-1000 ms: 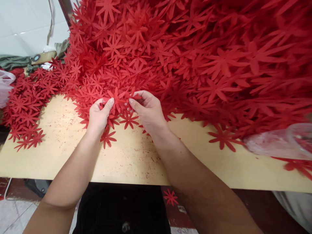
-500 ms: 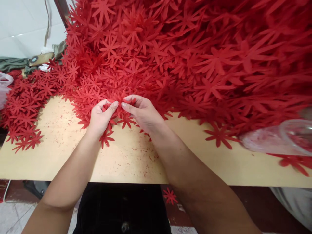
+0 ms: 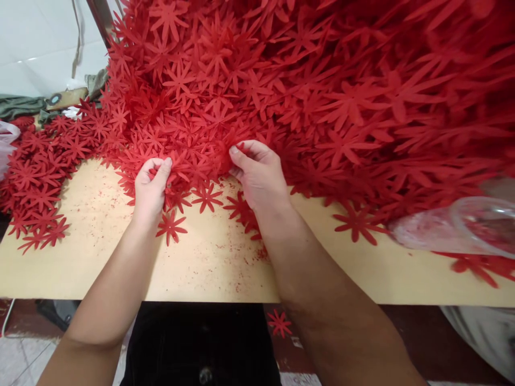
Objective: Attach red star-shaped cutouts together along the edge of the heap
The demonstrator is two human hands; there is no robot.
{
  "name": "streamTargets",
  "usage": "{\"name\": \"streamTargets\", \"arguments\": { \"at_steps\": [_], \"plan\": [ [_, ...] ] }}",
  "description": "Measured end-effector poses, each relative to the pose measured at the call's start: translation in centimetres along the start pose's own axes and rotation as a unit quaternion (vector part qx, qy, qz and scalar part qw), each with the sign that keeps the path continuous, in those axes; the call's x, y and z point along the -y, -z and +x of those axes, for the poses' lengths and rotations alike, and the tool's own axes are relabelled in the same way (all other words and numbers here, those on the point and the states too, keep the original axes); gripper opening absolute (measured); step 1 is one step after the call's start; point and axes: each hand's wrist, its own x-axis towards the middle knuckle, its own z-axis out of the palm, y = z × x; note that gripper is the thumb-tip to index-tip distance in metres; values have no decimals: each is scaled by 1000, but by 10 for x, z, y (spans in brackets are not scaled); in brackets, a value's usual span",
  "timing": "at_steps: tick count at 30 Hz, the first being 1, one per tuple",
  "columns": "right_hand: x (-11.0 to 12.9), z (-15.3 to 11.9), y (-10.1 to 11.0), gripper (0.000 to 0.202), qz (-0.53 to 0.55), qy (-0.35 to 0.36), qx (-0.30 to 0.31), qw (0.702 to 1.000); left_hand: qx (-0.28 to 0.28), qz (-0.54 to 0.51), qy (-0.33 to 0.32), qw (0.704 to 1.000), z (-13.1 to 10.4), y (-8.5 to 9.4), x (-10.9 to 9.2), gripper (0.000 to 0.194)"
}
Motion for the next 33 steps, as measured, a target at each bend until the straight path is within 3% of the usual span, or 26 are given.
{"name": "streamTargets", "arguments": {
  "at_steps": [5,10,15,17,23,29,33],
  "plan": [
    [0,-8,-9,27,3,-62,52,997,-72,58,-86,992,3,3,0,30],
    [4,-14,-18,30,-15,-46,45,998,-49,125,-139,981,-3,1,-2,32],
    [7,-16,-17,42,-57,-12,51,997,-33,178,-178,967,1,8,3,20],
    [6,-17,-17,36,-67,1,63,996,-10,177,-157,972,1,6,3,17],
    [-4,-18,-22,18,-46,1,104,994,94,103,-9,990,-12,-10,1,24],
    [-4,-20,-24,17,-48,14,108,993,31,37,12,999,-7,-8,7,16],
    [1,-22,-23,20,-17,0,127,992,25,2,33,999,-4,-8,8,21]
  ]
}}
